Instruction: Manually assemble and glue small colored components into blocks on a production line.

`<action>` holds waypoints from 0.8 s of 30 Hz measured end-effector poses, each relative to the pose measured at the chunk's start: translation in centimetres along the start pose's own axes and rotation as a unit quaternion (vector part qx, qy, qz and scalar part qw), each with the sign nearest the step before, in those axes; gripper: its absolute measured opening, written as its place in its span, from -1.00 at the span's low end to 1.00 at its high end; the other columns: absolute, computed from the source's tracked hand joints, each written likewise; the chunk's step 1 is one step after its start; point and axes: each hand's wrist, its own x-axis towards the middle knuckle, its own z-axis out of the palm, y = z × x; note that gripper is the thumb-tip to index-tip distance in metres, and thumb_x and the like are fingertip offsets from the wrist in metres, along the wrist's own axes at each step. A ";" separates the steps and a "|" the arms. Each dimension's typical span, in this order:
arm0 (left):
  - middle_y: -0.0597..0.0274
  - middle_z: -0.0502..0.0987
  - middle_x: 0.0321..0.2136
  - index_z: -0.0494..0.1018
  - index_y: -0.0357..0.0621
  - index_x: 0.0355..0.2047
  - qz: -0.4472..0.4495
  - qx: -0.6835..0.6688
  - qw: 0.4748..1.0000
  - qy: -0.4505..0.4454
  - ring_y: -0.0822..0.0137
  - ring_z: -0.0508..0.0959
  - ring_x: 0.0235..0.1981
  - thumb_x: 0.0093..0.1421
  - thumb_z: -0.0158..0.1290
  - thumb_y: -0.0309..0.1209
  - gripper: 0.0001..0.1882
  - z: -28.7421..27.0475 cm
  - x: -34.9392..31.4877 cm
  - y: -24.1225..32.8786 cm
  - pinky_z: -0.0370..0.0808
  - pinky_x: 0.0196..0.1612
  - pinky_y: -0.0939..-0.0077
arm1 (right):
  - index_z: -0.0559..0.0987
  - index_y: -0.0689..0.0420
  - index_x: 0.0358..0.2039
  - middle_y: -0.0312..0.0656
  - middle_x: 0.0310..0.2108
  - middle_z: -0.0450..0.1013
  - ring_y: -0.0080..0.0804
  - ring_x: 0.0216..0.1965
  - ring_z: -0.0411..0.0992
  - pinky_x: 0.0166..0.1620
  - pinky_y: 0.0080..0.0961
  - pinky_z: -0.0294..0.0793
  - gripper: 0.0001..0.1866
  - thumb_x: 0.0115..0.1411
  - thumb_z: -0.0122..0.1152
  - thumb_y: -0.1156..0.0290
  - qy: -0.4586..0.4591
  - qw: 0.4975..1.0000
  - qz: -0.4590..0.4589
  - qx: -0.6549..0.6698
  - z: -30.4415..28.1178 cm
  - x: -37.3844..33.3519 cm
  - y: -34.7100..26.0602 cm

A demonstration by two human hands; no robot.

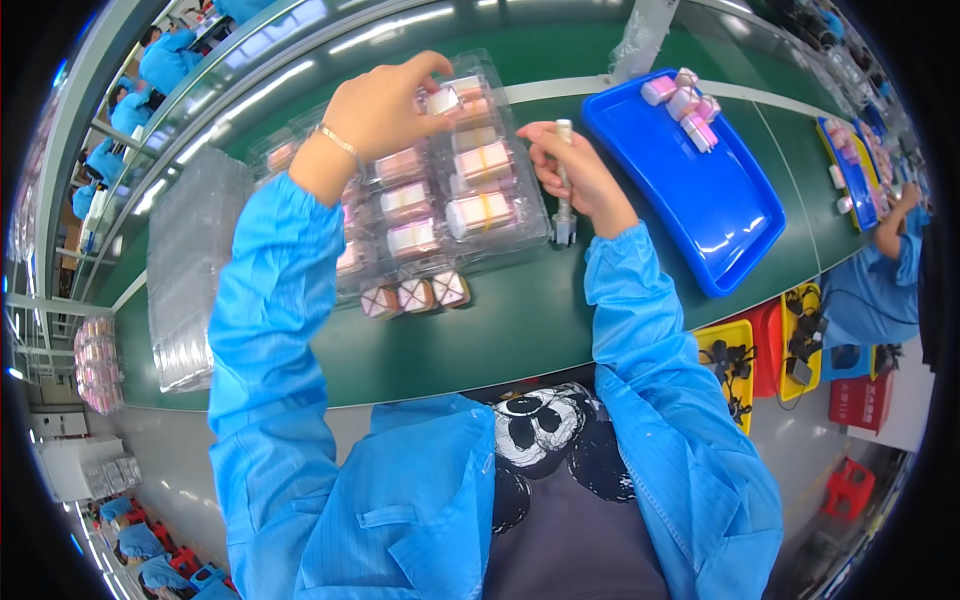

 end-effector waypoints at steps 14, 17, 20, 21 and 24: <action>0.13 0.49 -0.15 0.42 0.00 0.02 0.008 -0.018 1.000 0.015 0.07 0.52 -0.12 0.21 -0.01 0.05 -0.49 4.8 5.3 -2.0 0.43 -0.06 0.18 | 0.45 0.22 -0.14 -0.31 -0.56 0.28 -0.62 -0.68 0.15 -0.69 -0.66 0.04 -0.64 0.25 0.04 0.17 0.105 0.990 0.038 0.091 -1.8 1.1 0.8; 0.01 0.40 0.04 0.33 -0.09 0.14 0.122 0.092 0.987 0.039 -0.01 0.36 0.11 0.30 -0.16 0.04 -0.43 8.1 3.4 -2.6 0.30 0.14 0.25 | 0.46 0.21 -0.17 -0.31 -0.57 0.29 -0.62 -0.69 0.17 -0.70 -0.65 0.05 -0.67 0.23 0.05 0.19 0.109 0.988 0.036 0.106 -1.7 1.3 1.0; -0.10 0.24 0.22 0.15 -0.10 0.28 0.132 -0.065 0.987 -0.060 0.04 0.17 0.29 0.36 -0.24 -0.02 -0.40 7.5 3.1 -0.6 0.09 0.29 0.20 | 0.46 0.20 -0.18 -0.30 -0.58 0.29 -0.62 -0.71 0.18 -0.70 -0.63 0.06 -0.68 0.22 0.06 0.19 0.121 0.986 0.037 0.109 -2.1 1.4 1.1; -0.10 0.19 0.25 0.07 -0.07 0.32 0.072 -0.215 0.967 -0.116 -0.01 0.12 0.32 0.38 -0.26 -0.03 -0.39 6.7 3.4 -0.1 0.02 0.33 0.20 | 0.46 0.20 -0.18 -0.30 -0.58 0.29 -0.62 -0.71 0.18 -0.70 -0.64 0.06 -0.68 0.22 0.06 0.19 0.126 0.985 0.037 0.109 -2.0 1.4 1.0; -0.08 0.22 0.24 0.15 -0.09 0.29 -0.019 -0.222 0.970 -0.096 -0.02 0.13 0.32 0.39 -0.26 -0.06 -0.43 6.1 3.4 -2.7 0.01 0.34 0.20 | 0.45 0.20 -0.19 -0.31 -0.59 0.28 -0.62 -0.71 0.18 -0.71 -0.64 0.07 -0.68 0.22 0.06 0.20 0.135 0.985 0.034 0.104 -1.9 1.3 0.8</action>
